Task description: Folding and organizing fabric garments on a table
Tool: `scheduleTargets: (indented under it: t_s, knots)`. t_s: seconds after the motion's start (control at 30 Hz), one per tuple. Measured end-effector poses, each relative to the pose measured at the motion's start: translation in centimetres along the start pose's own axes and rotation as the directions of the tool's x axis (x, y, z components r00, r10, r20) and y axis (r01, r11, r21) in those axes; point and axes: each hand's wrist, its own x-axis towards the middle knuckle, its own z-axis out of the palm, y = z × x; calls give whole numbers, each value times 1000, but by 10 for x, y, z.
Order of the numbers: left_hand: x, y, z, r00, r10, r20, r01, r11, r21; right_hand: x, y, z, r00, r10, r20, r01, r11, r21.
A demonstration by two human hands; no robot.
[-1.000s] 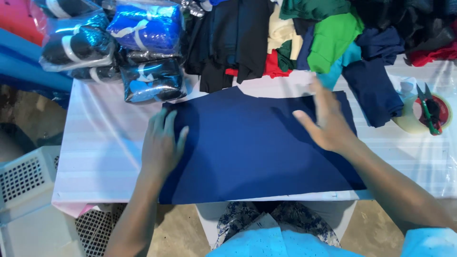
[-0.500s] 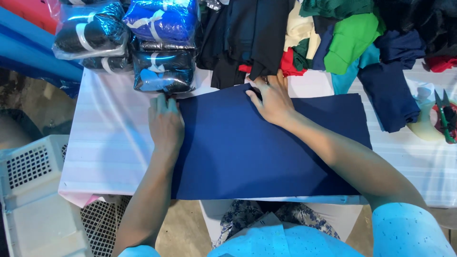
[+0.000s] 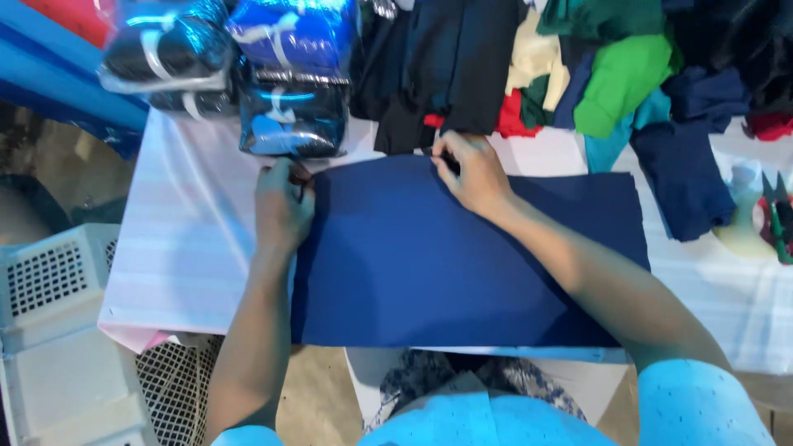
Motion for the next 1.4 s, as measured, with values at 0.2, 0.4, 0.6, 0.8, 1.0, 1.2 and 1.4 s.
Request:
scheduleTargets:
  t_s: [0.2,0.4,0.6,0.8,1.0,1.2,1.4]
  knots:
    - [12,2,-22,998,-42,56,48,993,-109,5,-13,-14,997,-54,-59,61,991,116]
    - [9,-10,-23,993,62,102,-47,989,-138,-6,-20,-23,993,-117,-17,118,970,214]
    - [13,-2,-36,983,66,172,-31,979,-199,-12,-26,-32,981,-183,62,163,955,248]
    - [12,-2,-38,981,97,169,-69,984,-166,-13,-34,-39,968,-237,86,214,952,218]
    - [14,0,-44,971,120,208,-91,985,-147,-12,-31,-44,952,-277,132,255,953,166]
    - [15,14,-49,975,103,199,-81,990,-118,-14,-34,-52,937,-284,202,256,954,153]
    - [14,24,-49,979,82,187,-55,988,-148,-13,-41,-74,911,-231,341,157,960,233]
